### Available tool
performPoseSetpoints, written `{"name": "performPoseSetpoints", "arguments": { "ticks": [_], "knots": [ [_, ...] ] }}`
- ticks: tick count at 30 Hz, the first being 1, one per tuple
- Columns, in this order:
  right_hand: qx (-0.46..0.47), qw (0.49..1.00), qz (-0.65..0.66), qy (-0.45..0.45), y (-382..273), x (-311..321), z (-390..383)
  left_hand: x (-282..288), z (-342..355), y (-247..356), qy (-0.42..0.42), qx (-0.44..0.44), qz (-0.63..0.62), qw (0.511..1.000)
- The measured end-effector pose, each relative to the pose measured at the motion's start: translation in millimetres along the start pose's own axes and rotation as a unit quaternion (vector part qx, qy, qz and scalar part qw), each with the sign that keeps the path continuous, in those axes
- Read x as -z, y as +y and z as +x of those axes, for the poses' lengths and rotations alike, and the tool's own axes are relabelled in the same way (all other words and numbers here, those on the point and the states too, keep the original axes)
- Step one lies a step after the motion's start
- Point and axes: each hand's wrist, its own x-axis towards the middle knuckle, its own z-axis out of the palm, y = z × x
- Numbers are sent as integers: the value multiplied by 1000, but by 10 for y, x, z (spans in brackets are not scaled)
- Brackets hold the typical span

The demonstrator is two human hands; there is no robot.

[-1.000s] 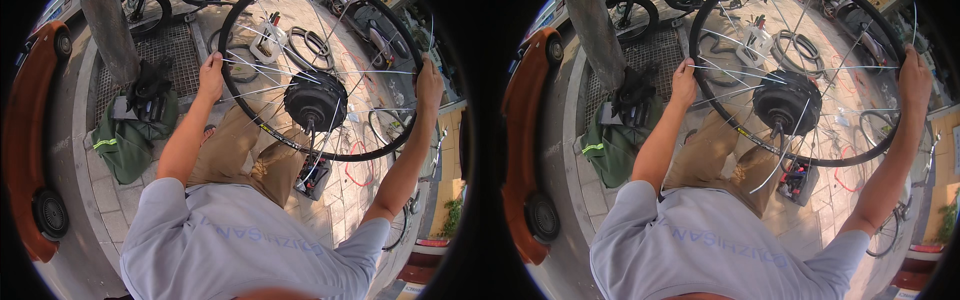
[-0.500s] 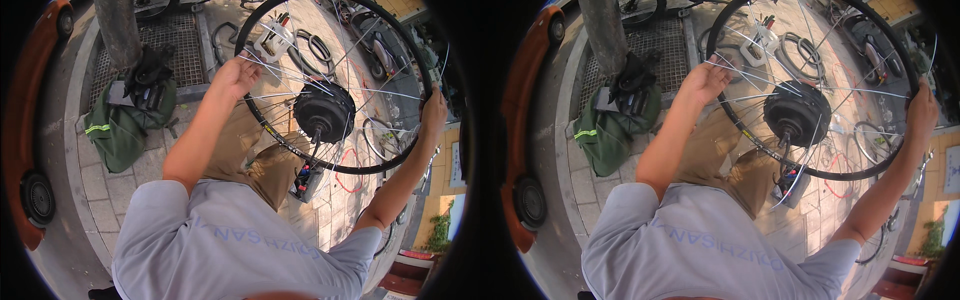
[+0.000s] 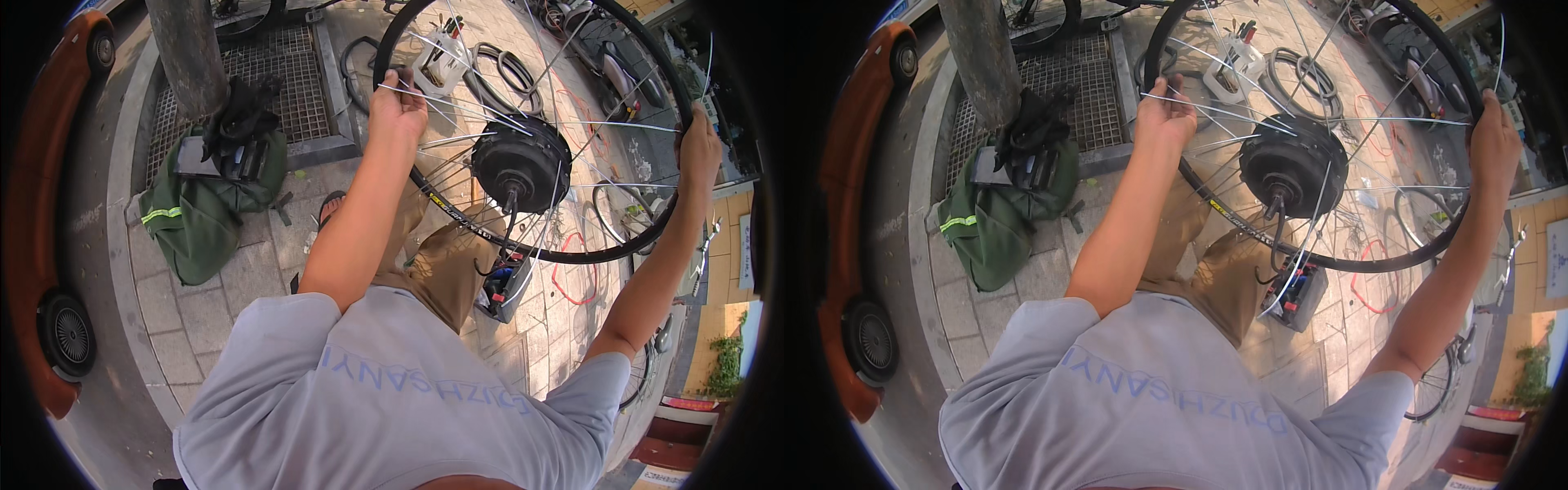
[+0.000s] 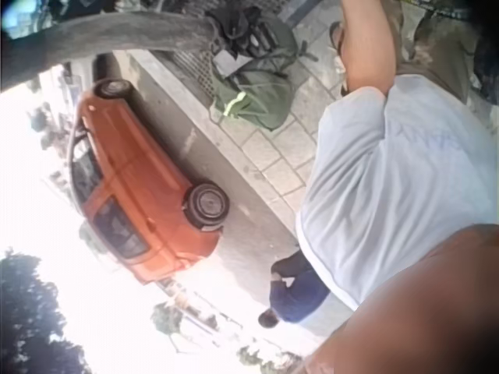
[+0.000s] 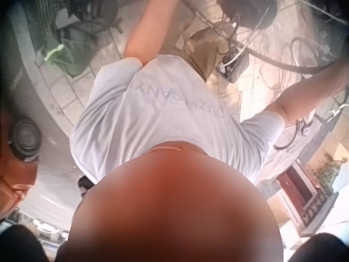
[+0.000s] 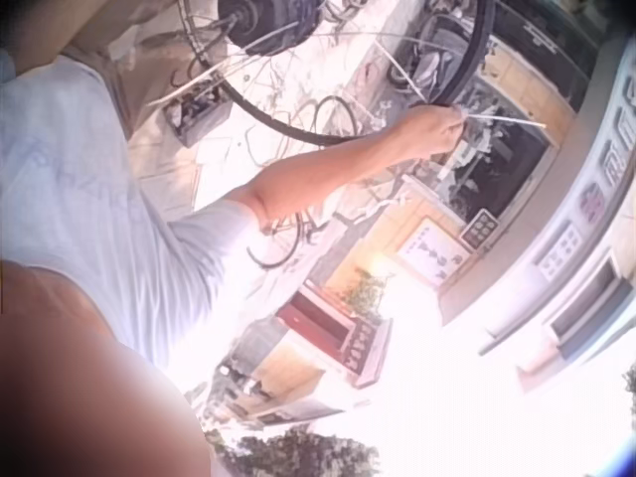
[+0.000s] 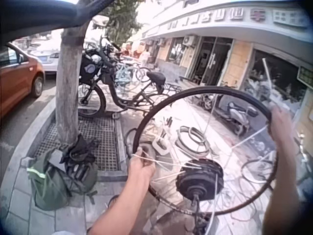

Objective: The person laces a bicycle wheel by inserting spokes through the hub and rim, threading them through existing spokes, and securing them with nipples. The person rotates the wheel to access different sections and continues the lacing process.

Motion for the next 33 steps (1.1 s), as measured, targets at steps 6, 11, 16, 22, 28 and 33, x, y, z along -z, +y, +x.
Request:
{"name": "performPoseSetpoints", "arguments": {
  "ticks": [6, 11, 16, 22, 28, 33],
  "knots": [
    [15, 998, 57, 20, 37, -176, 49, -123, 16, -57, 10, -16, -5, 1000],
    [34, 998, 51, 8, 57, -181, 53, -98, 105, -65, 1, -41, 38, 998],
    [11, 998, 63, 2, 171, -192, 160, -46, 41, -14, -40, 6, 120, 992],
    [28, 994, 100, 19, 109, -243, 93, 25, 55, 131, -72, 54, 53, 995],
    [48, 995, 71, 43, 131, -205, 48, 54, 85, 111, -91, 59, 69, 992],
    [92, 995, -20, 28, 189, -166, 161, 24, 177, 115, -60, 31, 47, 997]
  ]
}}
